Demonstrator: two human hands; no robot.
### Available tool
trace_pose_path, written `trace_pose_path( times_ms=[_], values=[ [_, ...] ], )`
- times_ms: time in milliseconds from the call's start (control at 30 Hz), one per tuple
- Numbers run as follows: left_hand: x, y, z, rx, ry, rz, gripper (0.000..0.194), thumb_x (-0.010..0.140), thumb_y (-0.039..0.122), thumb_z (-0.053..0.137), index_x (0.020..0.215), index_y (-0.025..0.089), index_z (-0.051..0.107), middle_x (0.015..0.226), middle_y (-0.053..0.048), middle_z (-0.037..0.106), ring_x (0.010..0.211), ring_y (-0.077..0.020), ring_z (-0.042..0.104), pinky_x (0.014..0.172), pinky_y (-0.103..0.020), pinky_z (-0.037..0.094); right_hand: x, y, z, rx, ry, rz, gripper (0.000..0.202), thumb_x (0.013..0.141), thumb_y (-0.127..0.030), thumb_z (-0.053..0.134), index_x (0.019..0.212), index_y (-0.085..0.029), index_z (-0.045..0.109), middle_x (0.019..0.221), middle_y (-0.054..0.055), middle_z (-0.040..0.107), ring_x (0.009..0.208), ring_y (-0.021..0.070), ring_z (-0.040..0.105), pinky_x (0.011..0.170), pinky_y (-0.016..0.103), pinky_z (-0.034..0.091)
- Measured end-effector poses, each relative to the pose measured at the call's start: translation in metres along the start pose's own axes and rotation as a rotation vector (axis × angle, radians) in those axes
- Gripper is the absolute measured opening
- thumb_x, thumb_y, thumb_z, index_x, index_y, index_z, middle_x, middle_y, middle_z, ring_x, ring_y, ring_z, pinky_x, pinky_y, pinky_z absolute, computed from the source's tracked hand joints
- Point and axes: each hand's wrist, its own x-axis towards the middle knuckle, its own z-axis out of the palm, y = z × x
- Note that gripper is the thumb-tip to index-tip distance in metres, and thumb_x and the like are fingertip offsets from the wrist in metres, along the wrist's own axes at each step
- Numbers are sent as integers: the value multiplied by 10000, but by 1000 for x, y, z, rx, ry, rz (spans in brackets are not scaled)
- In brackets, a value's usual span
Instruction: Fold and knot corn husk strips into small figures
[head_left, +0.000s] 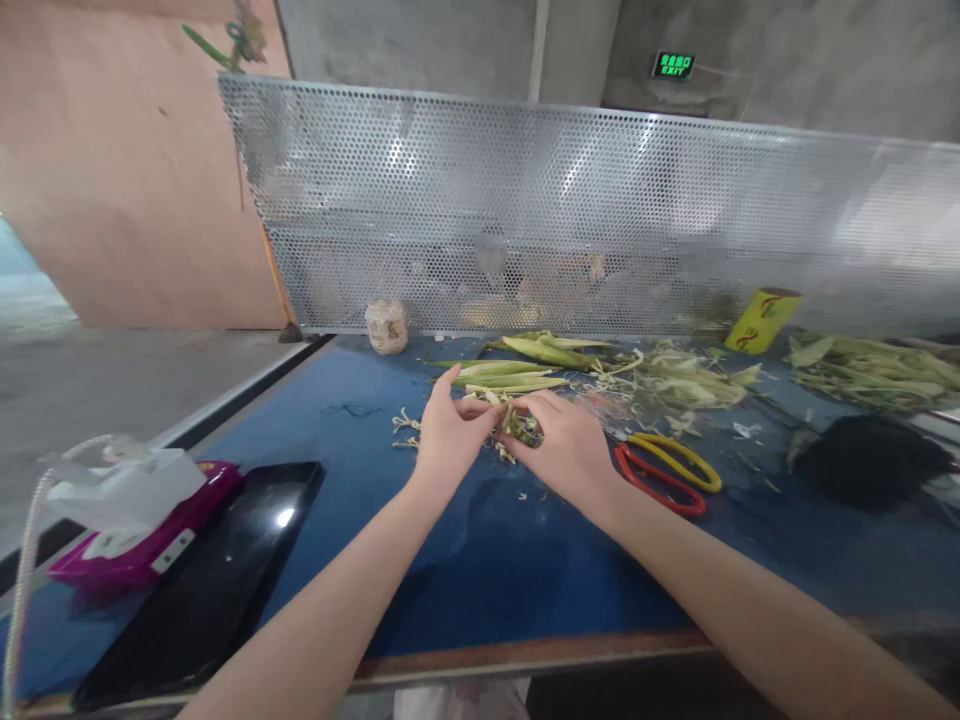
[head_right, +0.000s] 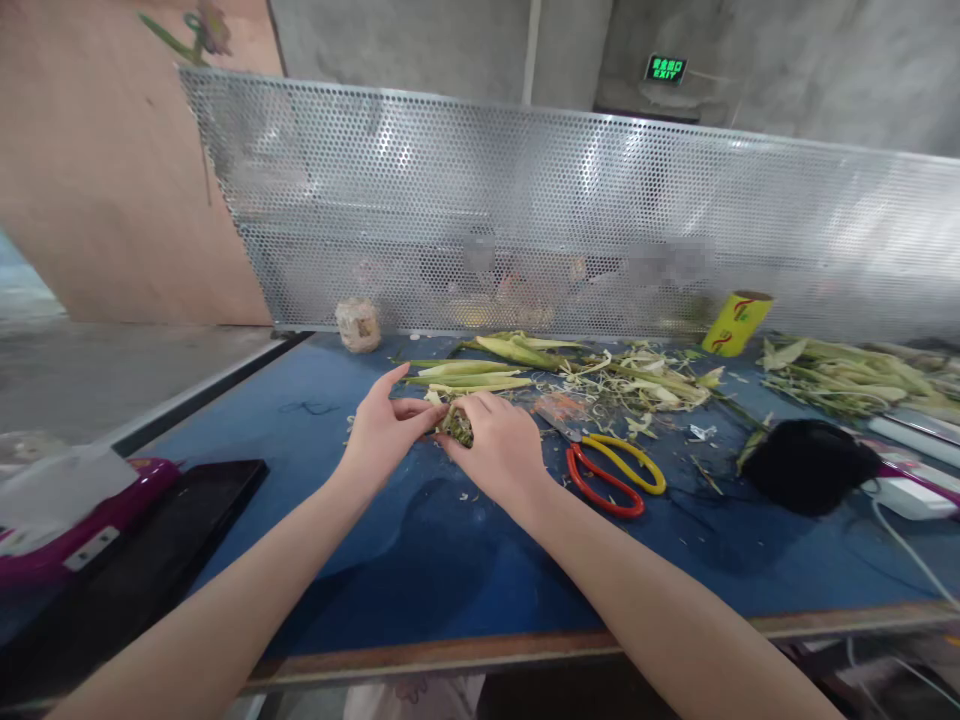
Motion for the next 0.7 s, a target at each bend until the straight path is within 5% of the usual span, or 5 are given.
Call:
trace_pose_path(
  times_ms=[400, 700],
  values=[
    [3, -2, -1, 57, -48, -20, 656, 606, 259, 666, 1185, 89, 412, 665, -23, 653, 538, -102, 560, 497, -200, 432, 1, 5, 2, -257, 27, -189, 213, 804, -289, 471, 849, -142, 618, 825, 69, 663, 746, 187, 610, 643, 275, 386],
    [4, 4, -1, 88, -50, -49, 693, 552, 340, 703, 1152, 103, 449, 694, -45, 675, 524, -115, 559, 509, -228, 444, 2, 5, 1, -125, -38, -26, 194, 768, -329, 506, 834, -169, 594, 825, 28, 640, 750, 158, 605, 553, 233, 380]
  ],
)
